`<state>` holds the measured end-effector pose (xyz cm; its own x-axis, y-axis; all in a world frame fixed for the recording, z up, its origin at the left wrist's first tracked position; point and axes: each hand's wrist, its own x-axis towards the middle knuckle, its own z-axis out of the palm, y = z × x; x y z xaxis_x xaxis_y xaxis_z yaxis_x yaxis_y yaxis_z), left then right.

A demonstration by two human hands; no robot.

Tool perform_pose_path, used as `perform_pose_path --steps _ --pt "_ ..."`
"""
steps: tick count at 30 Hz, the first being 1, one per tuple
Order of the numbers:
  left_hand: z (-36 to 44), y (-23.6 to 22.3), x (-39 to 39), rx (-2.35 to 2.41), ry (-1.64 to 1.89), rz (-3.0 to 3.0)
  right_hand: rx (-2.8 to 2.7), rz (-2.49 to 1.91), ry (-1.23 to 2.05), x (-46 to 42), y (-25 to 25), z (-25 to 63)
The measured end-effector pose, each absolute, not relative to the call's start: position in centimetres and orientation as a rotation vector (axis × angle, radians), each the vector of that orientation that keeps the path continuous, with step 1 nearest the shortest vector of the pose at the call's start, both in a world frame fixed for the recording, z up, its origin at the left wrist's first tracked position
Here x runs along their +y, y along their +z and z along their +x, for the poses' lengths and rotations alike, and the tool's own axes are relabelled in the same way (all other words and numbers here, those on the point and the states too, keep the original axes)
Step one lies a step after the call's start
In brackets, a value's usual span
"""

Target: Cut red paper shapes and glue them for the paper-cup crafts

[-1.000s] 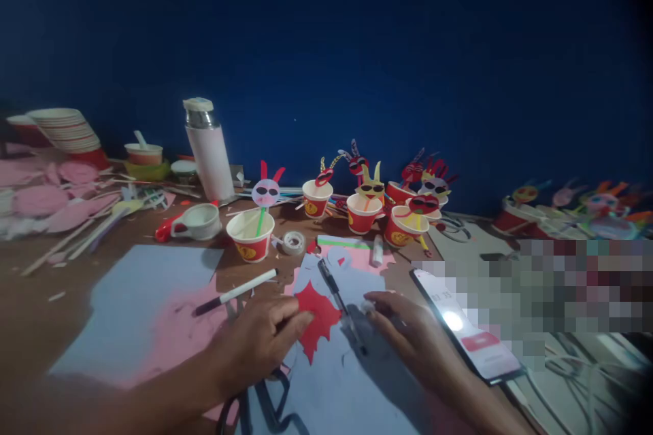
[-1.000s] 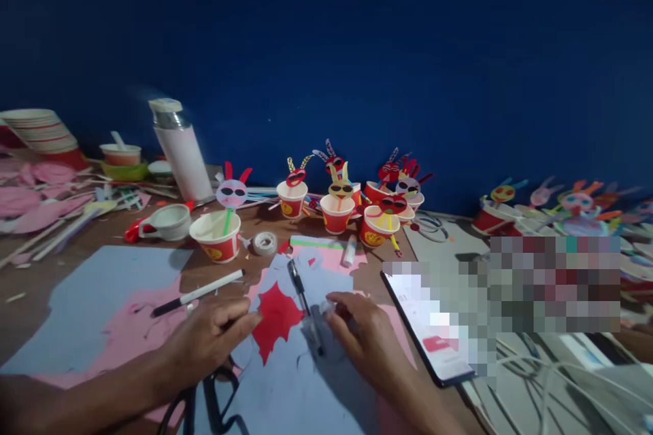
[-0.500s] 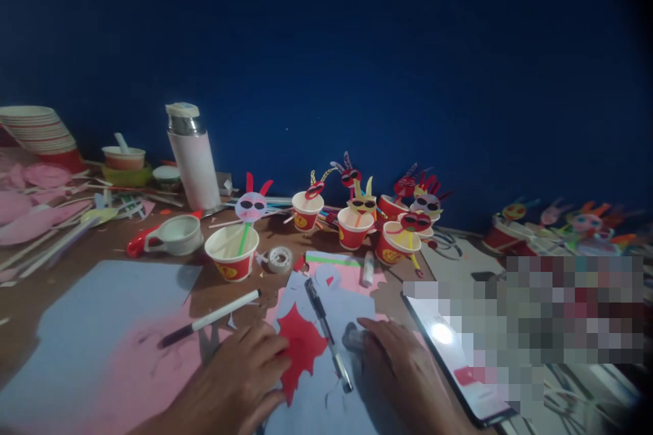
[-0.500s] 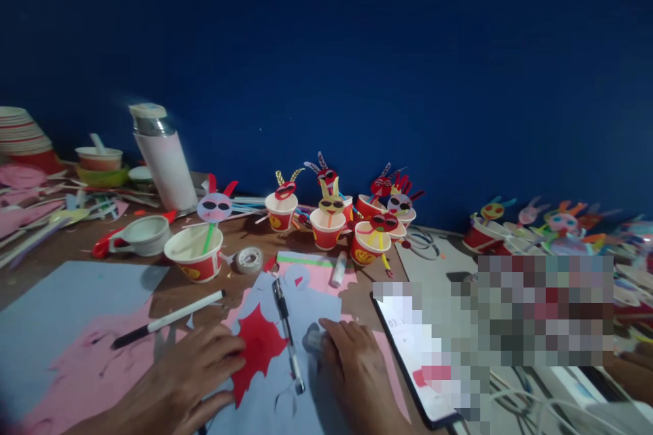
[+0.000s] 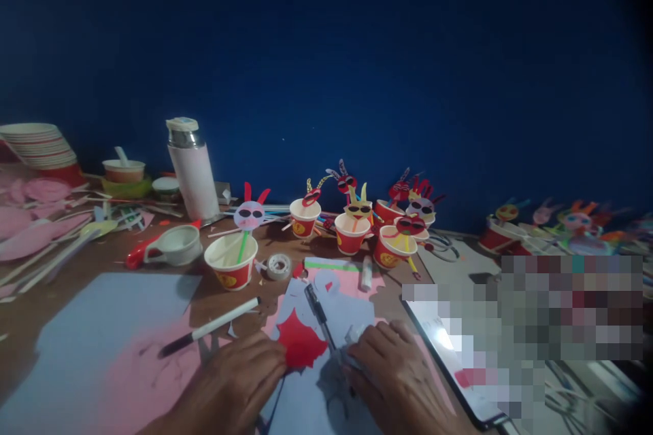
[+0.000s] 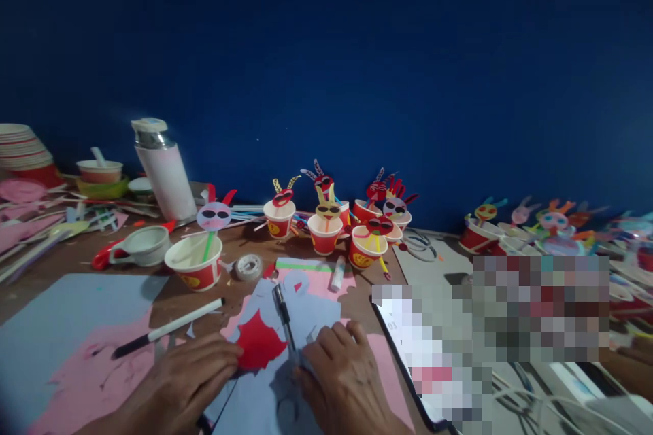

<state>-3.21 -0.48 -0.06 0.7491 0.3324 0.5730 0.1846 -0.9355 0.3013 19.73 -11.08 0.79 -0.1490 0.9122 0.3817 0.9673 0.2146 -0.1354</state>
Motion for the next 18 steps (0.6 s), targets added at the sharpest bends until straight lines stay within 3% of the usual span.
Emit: perform_pose_path --steps 3,9,18 --pt "-3.4 -0.2 -0.4 0.595 0.781 2.598 -2.095 -1.86 -0.277 -10.5 0.5 18.9" --pt "-3.7 -0.2 -0.3 0.775 0.756 2.492 -2.101 -1.997 -0.276 -9.9 0.2 17.6" --pt "-2.6 0.3 -1.8 0.332 0.862 2.639 -1.729 -1.808 -0.062 -12.3 3.2 21.6"
